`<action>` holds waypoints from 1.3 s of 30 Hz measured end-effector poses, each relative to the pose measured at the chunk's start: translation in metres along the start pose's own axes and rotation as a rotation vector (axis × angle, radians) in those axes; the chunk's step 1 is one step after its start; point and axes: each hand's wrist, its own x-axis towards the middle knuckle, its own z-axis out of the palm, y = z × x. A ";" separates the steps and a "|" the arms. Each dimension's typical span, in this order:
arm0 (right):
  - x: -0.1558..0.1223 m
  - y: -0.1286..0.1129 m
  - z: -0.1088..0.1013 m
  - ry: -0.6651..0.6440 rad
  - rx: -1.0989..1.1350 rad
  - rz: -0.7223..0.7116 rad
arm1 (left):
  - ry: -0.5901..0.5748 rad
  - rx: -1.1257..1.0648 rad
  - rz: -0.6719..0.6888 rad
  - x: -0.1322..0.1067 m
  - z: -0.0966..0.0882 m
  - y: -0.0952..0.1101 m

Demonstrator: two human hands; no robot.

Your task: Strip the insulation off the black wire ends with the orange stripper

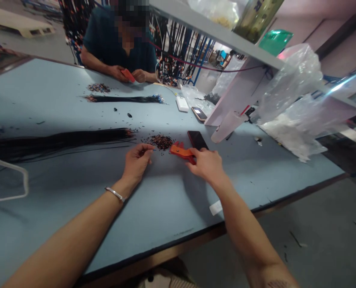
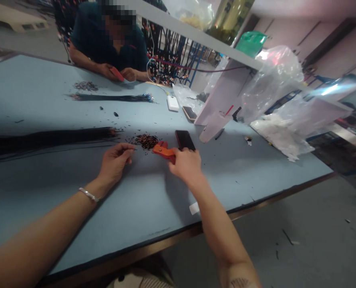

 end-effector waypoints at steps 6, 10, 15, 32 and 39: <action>-0.045 0.053 -0.010 -0.088 -0.161 0.072 | -0.021 0.018 -0.004 0.001 0.001 0.001; -0.059 0.062 -0.007 -0.133 -0.184 0.061 | -0.024 0.029 -0.006 0.001 0.002 0.004; -0.055 0.061 0.003 -0.126 -0.155 0.025 | -0.035 0.050 0.013 0.003 0.001 0.000; 0.021 0.013 0.002 0.009 0.092 -0.068 | -0.015 0.090 0.009 0.000 0.000 0.004; -0.021 0.012 -0.007 -0.016 0.040 -0.220 | 0.128 0.176 0.164 0.000 0.001 -0.005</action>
